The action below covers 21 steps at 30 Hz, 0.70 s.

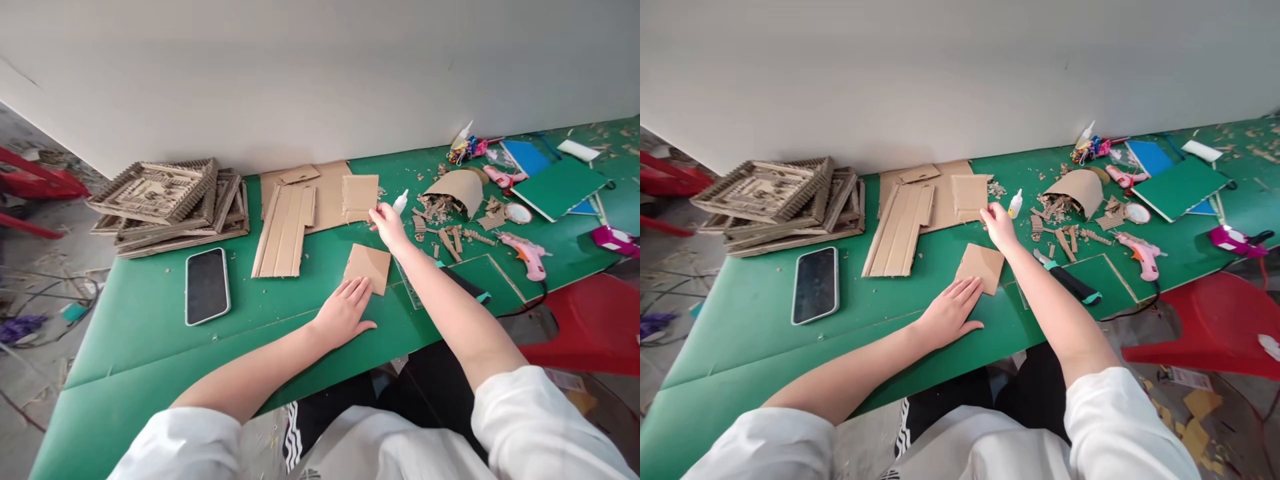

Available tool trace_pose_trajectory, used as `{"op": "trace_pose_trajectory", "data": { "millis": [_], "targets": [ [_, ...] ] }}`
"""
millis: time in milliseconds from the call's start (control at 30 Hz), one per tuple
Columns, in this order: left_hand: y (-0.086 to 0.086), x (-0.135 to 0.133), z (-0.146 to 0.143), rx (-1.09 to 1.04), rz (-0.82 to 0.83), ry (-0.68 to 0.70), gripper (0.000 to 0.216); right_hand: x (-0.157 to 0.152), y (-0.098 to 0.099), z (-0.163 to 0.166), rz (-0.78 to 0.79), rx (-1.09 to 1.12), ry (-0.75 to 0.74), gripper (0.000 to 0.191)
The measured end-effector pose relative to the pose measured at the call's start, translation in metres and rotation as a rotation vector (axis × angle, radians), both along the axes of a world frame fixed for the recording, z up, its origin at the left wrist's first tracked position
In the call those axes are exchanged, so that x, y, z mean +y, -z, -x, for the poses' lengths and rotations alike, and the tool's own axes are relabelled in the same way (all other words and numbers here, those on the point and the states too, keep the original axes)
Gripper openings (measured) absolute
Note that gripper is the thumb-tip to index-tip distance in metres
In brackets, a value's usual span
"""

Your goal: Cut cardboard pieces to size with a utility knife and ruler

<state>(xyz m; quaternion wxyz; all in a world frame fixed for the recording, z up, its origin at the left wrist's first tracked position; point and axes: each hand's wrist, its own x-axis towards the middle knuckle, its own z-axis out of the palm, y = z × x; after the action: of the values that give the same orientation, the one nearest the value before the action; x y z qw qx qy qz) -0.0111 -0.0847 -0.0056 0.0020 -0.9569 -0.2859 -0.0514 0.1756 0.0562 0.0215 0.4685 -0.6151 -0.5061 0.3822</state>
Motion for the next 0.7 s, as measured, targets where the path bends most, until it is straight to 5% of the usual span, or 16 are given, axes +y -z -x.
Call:
{"op": "trace_pose_trajectory", "data": {
  "millis": [333, 700],
  "targets": [
    [-0.012, -0.017, 0.027, -0.048, -0.080, -0.131, 0.055, -0.130, 0.005, -0.018, 0.245, -0.040, 0.053, 0.047],
    [-0.003, -0.007, 0.028, -0.093, -0.067, -0.101, 0.041, -0.143, 0.010, -0.017, 0.398, -0.218, -0.006, 0.043]
  ]
}}
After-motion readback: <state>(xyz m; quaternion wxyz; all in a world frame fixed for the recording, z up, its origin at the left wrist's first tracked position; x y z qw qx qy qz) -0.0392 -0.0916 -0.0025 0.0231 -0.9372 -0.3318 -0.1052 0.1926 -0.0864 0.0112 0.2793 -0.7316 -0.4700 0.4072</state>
